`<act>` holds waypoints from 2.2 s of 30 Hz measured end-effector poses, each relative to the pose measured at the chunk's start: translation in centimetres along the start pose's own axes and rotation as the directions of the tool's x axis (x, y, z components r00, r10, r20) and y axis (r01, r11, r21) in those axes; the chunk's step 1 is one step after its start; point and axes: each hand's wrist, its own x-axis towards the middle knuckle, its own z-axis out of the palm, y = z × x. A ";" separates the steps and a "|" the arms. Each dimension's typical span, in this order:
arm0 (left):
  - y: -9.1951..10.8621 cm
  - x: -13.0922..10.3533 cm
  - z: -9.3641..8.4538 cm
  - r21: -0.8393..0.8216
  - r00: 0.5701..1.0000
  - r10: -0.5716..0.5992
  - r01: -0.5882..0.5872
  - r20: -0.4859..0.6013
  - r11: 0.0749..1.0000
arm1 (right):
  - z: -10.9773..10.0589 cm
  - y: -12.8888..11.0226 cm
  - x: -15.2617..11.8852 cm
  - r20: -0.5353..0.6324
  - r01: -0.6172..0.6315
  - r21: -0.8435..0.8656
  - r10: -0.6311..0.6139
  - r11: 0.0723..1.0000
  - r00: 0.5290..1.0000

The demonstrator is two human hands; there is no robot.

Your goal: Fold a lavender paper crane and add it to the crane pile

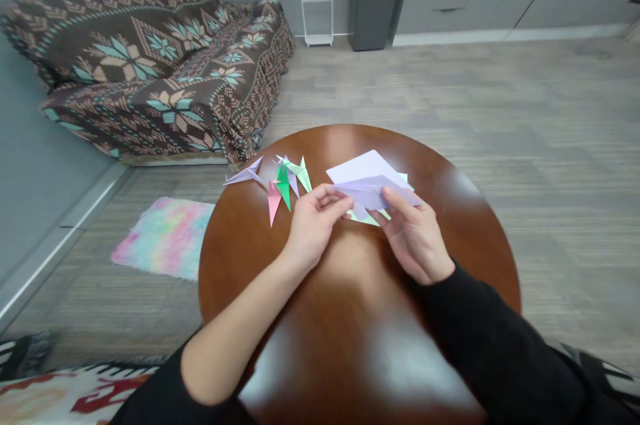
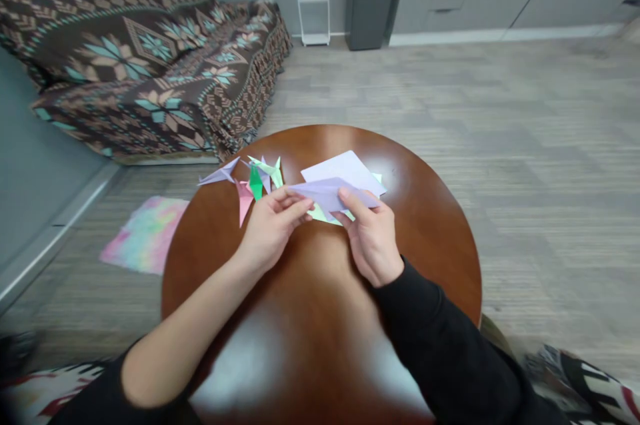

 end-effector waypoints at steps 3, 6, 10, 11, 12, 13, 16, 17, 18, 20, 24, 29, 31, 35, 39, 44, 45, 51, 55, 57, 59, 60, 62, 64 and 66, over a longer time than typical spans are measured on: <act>0.2 0.5 -0.4 -0.020 0.996 0.068 -0.069 -0.057 0.997 | 0.2 0.0 -0.5 0.047 -0.087 -0.047 0.089 0.995 0.995; 0.6 0.8 -0.8 -0.047 0.992 0.091 -0.095 -0.089 0.994 | 0.1 0.3 -0.6 0.089 -0.145 -0.070 0.151 0.987 0.985; 1.0 0.9 -1.1 0.072 0.980 0.147 -0.139 -0.131 0.988 | -0.4 0.9 -0.1 0.169 -0.096 -0.204 0.132 0.974 0.977; 1.1 0.8 -1.1 0.130 0.983 0.151 -0.136 -0.109 0.982 | -0.5 1.0 0.0 0.188 -0.040 -0.252 0.090 0.967 0.978; 1.2 0.8 -1.1 0.182 0.987 0.144 -0.129 -0.074 0.975 | -0.7 1.1 0.1 0.207 0.018 -0.297 0.046 0.955 0.977; 1.2 0.6 -1.0 0.221 0.991 0.131 -0.120 -0.033 0.968 | -0.7 1.1 0.1 0.228 0.066 -0.332 0.012 0.941 0.974; 1.4 0.2 -0.6 0.253 0.993 0.105 -0.115 0.054 0.961 | -0.7 1.1 0.0 0.268 0.108 -0.379 -0.003 0.919 0.964; 1.5 0.1 -0.5 0.248 0.992 0.107 -0.119 0.063 0.961 | -0.7 1.1 -0.1 0.271 0.109 -0.379 -0.003 0.919 0.963; 1.5 0.1 -0.4 0.244 0.991 0.116 -0.129 0.065 0.961 | -0.7 1.1 -0.1 0.268 0.110 -0.375 -0.006 0.921 0.963; 1.6 0.0 -0.3 0.245 0.988 0.141 -0.154 0.070 0.957 | -0.6 1.1 -0.3 0.261 0.105 -0.373 -0.005 0.922 0.965; 1.5 0.0 -0.3 0.245 0.985 0.158 -0.171 0.075 0.954 | -0.5 1.2 -0.4 0.262 0.101 -0.375 0.001 0.921 0.965; 1.2 0.0 -0.3 0.194 0.991 0.099 -0.115 0.090 0.974 | -0.6 1.4 -0.4 0.295 0.161 -0.409 -0.037 0.898 0.955; 1.0 0.0 -0.3 0.138 0.994 0.067 -0.079 0.089 0.987 | -0.6 1.5 -0.4 0.301 0.176 -0.418 -0.047 0.891 0.952; 0.6 0.0 -0.3 0.043 0.999 0.002 -0.003 0.039 0.999 | -0.4 1.6 -0.5 0.298 0.174 -0.424 -0.044 0.889 0.954; 0.3 0.0 -0.3 0.007 0.999 -0.032 0.032 -0.006 0.999 | -0.3 1.6 -0.7 0.287 0.137 -0.425 -0.010 0.895 0.958; 0.6 0.3 -0.5 -0.082 0.999 -0.020 0.017 -0.038 0.997 | 0.0 1.5 -1.0 0.280 0.082 -0.425 0.045 0.902 0.959; 0.7 0.4 -0.6 -0.103 0.999 -0.004 0.000 -0.046 0.995 | 0.1 1.5 -1.0 0.278 0.073 -0.425 0.053 0.902 0.959; 1.1 0.6 -0.9 0.063 0.998 0.057 -0.057 0.000 0.996 | -0.2 1.7 -0.6 0.230 0.058 -0.382 0.034 0.922 0.973; 0.9 0.1 -0.5 0.286 0.988 -0.001 -0.044 0.154 0.957 | -0.7 1.7 0.0 0.141 0.077 -0.326 -0.032 0.942 0.989; 0.8 0.1 -0.5 0.317 0.984 -0.011 -0.047 0.177 0.947 | -0.8 1.5 0.3 0.118 0.091 -0.319 -0.056 0.943 0.991; 0.7 0.3 -0.7 0.302 0.990 0.026 -0.067 0.135 0.951 | -0.9 1.3 0.3 0.135 0.091 -0.324 -0.049 0.942 0.990; 0.8 0.4 -0.8 0.279 0.994 0.049 -0.075 0.099 0.958 | -0.9 1.2 0.3 0.149 0.085 -0.325 -0.038 0.942 0.988; 0.9 0.6 -1.1 0.216 0.997 0.067 -0.075 0.044 0.973 | -0.9 1.0 0.3 0.163 0.063 -0.306 -0.013 0.950 0.987; 1.2 0.6 -1.2 0.186 0.998 0.038 -0.048 0.055 0.981 | -0.8 0.8 0.3 0.144 0.040 -0.264 -0.002 0.964 0.990; 1.4 0.6 -1.3 0.202 0.994 -0.008 -0.013 0.105 0.979 | -0.8 0.6 0.3 0.127 0.022 -0.234 0.009 0.972 0.992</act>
